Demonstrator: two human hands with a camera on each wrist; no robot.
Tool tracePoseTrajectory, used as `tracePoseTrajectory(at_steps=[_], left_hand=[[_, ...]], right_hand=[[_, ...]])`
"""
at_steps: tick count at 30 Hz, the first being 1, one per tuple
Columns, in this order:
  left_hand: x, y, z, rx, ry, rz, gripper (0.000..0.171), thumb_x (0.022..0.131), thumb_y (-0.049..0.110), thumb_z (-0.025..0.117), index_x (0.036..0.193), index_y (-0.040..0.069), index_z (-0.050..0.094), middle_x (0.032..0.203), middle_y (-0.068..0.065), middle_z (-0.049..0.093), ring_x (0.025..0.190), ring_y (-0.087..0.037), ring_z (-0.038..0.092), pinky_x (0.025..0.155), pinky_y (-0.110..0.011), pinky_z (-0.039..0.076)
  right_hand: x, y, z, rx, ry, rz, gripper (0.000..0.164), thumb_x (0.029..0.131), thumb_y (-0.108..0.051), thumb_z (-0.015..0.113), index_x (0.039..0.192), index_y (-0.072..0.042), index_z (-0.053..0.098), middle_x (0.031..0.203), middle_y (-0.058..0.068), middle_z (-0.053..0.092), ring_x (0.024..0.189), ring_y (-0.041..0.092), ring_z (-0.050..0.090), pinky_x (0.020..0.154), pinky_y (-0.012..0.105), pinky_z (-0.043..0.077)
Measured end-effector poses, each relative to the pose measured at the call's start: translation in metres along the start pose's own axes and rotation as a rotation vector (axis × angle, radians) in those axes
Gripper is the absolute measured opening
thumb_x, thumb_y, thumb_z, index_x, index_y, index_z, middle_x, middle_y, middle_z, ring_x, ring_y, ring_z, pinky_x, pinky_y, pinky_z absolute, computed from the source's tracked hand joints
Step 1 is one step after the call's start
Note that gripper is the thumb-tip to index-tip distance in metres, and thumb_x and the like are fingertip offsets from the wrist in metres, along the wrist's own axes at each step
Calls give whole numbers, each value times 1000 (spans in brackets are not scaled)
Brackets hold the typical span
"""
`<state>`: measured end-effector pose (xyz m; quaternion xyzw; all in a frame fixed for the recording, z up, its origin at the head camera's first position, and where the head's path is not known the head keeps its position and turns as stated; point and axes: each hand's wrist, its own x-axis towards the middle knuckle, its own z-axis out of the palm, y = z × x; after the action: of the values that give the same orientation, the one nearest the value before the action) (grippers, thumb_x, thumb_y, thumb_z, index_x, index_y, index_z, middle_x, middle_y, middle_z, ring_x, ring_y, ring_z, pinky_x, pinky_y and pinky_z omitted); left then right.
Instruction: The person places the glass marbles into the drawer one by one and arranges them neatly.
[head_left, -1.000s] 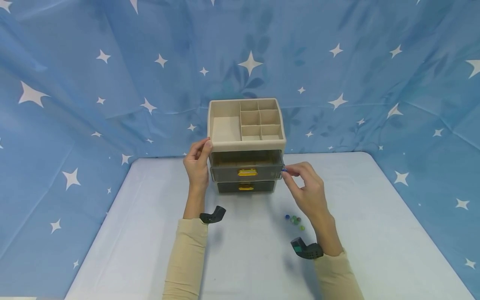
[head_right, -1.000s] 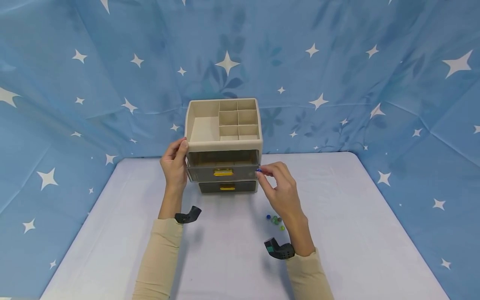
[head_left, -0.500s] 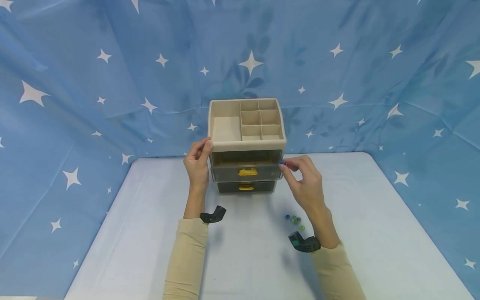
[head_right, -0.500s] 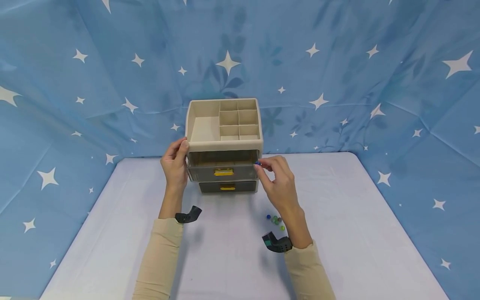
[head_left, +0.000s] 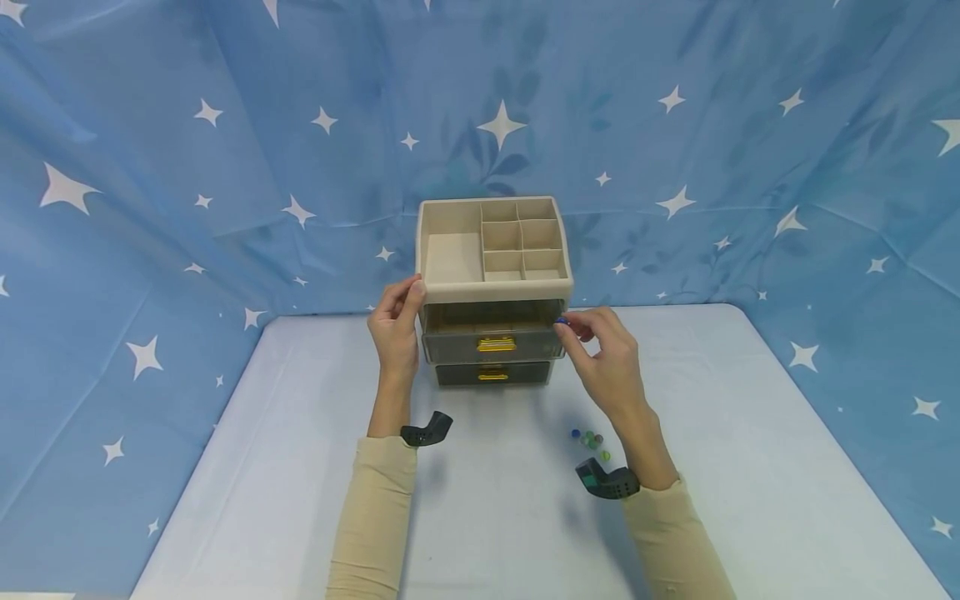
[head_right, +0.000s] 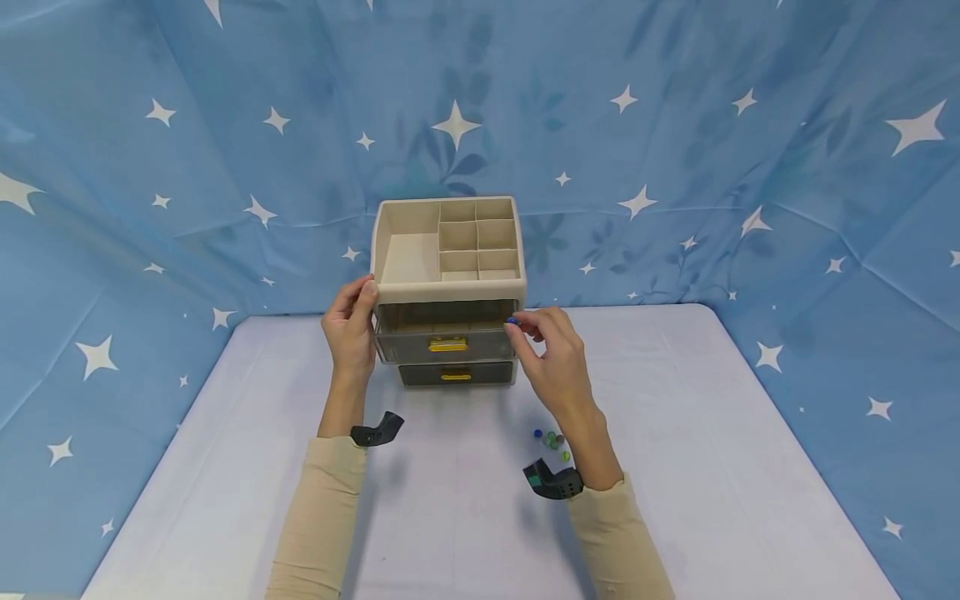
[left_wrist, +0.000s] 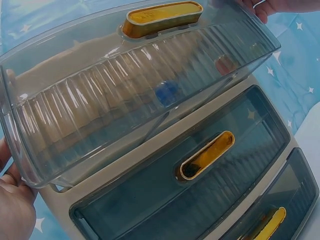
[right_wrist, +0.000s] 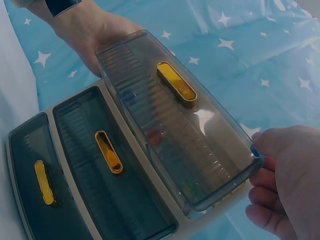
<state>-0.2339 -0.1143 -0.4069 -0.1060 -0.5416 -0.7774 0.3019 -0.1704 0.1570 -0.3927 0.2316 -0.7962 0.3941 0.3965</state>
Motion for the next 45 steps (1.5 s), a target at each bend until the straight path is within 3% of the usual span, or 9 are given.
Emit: tracePoseTrajectory(at_steps=[6, 14, 28, 36, 45], left_hand=[[0, 0, 0, -1, 0, 2, 14, 91, 20, 75, 103, 13, 78, 96, 2, 67, 85, -10, 61, 77, -22, 49], [-1, 1, 0, 4, 4, -6, 18, 91, 18, 74, 105, 7, 77, 96, 2, 67, 85, -10, 61, 77, -21, 49], [-1, 2, 0, 22, 3, -11, 17, 92, 15, 72, 106, 6, 77, 97, 3, 67, 86, -10, 62, 77, -22, 49], [0, 3, 0, 30, 7, -39, 18, 93, 1, 65, 106, 8, 77, 92, 9, 66, 78, -6, 55, 72, -23, 44], [0, 3, 0, 21, 8, -29, 14, 93, 11, 71, 106, 8, 77, 96, 5, 67, 82, -8, 59, 74, -21, 46]], right_hand=[[1, -1, 0, 14, 4, -2, 15, 86, -1, 76, 101, 1, 73, 88, 10, 67, 77, 21, 60, 72, 20, 47], [0, -1, 0, 15, -12, 29, 15, 88, -3, 75, 102, 1, 73, 88, 10, 67, 78, 20, 59, 73, 18, 46], [-1, -3, -1, 3, -27, 68, 16, 88, -4, 74, 104, 0, 73, 91, 10, 68, 80, 20, 60, 74, 15, 45], [-2, -3, -3, -35, -40, 41, 17, 89, -3, 74, 105, 1, 72, 92, 11, 67, 82, 20, 61, 75, 17, 47], [-2, -6, -9, -57, -57, 59, 20, 90, -6, 73, 108, 1, 71, 95, 11, 67, 83, 20, 60, 77, 12, 45]])
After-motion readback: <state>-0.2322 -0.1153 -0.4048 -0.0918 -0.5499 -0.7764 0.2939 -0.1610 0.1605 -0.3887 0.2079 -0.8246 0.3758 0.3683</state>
